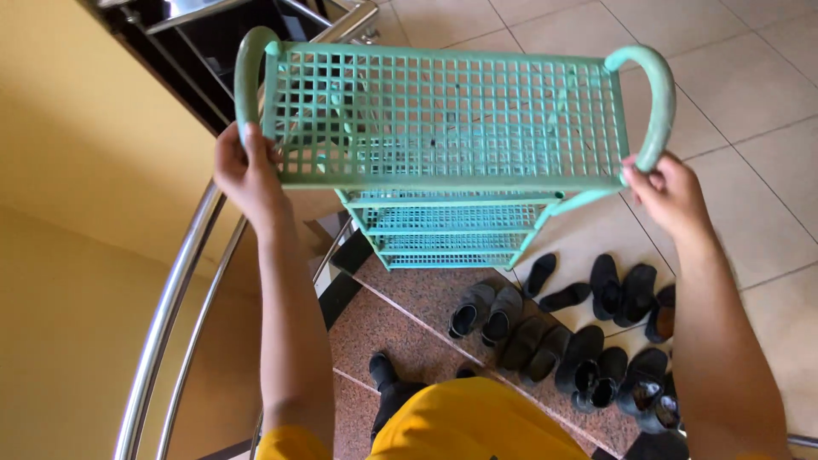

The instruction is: Assemble a plastic tiered shoe rack by connecting the shelves and support legs

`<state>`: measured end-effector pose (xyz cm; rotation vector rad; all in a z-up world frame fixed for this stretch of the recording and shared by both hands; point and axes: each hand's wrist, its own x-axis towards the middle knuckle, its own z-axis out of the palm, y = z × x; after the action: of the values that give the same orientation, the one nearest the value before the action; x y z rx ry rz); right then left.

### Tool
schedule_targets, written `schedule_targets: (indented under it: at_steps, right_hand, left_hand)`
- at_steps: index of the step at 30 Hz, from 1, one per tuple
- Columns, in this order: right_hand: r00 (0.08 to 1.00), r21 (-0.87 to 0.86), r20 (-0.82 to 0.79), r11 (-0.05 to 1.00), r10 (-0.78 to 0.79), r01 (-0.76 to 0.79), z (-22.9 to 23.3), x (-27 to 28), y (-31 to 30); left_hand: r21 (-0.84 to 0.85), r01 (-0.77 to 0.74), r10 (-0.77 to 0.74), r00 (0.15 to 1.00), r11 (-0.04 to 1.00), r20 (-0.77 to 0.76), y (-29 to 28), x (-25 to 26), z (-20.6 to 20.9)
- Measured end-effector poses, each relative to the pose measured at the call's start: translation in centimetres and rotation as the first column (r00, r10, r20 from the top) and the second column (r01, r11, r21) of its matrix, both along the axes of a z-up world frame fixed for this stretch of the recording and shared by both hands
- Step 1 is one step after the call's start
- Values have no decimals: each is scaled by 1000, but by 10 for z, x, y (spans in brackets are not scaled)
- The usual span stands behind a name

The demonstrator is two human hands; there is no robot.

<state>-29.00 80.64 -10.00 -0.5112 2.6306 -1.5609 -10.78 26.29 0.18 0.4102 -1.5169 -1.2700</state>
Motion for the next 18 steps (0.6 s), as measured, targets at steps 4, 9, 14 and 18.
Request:
schedule_targets:
  at_steps: [4, 9, 14, 18]
  right_hand:
    - [994, 51, -36, 993, -103, 105, -3, -29, -5]
    - [990, 36, -80, 992, -119, 122, -21, -64, -8]
    - [980, 98, -132, 982, -149, 162, -33, -71, -8]
    - [979, -159, -203, 987, -23, -10, -72, -87, -4]
  left_hand:
    - [90, 85, -81, 996, 992, -48, -13, -40, -30]
    - [281, 296, -265, 953, 913, -143, -17, -60, -55]
    - [332, 292, -285, 956, 897, -70, -14, -60, -62]
    - [285, 280, -256, 959, 917, -121, -43, -77, -104]
